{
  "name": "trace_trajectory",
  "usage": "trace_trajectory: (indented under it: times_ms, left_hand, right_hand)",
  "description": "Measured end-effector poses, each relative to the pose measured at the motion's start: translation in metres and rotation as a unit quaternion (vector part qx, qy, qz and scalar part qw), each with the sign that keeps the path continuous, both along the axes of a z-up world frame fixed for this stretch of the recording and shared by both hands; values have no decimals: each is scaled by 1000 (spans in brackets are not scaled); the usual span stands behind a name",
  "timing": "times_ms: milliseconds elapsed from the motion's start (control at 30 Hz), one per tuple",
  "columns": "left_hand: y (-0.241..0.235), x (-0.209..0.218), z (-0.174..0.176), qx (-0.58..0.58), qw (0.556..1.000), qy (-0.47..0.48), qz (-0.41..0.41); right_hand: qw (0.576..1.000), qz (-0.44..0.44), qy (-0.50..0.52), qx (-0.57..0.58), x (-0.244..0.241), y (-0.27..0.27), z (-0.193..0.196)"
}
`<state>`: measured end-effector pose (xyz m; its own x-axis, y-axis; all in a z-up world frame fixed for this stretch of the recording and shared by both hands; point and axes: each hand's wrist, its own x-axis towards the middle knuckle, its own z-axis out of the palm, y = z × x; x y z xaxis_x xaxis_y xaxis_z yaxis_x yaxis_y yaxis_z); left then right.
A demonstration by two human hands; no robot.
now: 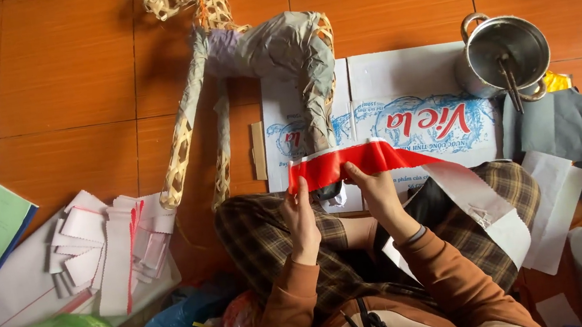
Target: The person sits on the floor and folds various colored paper strips. They then apply these strips to a wireframe giraffe sculpture, wrapping the legs and body to cover the underlying structure.
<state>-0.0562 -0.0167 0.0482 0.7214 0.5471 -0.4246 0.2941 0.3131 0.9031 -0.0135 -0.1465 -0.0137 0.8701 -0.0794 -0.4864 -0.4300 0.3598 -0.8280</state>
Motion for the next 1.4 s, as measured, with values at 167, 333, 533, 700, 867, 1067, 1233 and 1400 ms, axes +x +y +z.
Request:
trace_trajectory:
  times_ms: [167,333,533,700,867,1067,1233,1400]
  left_hand:
    - [21,8,-27,-21,1000,21,3]
    - [21,12,-39,-64,997,36,16]
    - [29,15,-44,67,994,60,-58]
    - [47,18,-64,523,832,-40,-178]
    - [35,19,27,246,896,43,-368]
    - [27,31,-33,151,917,70,-362]
    - [18,38,-35,10,962,66,-264]
    - [16,36,-12,-15,966,72,-249]
  right_hand:
    - [999,-1,-29,-19,5,7,-4]
    - [999,-25,-24,6,3,11,-26]
    - [999,-45,-15,20,2,18,-39]
    - [999,-26,-18,3,2,17,-23]
    - [999,-34,11,10,1,15,-22]
    - [998,-40,40,30,4,16,-63]
    - [995,-46,67,53,6,22,-69]
    - [993,-86,60,45,39,-34,-29]
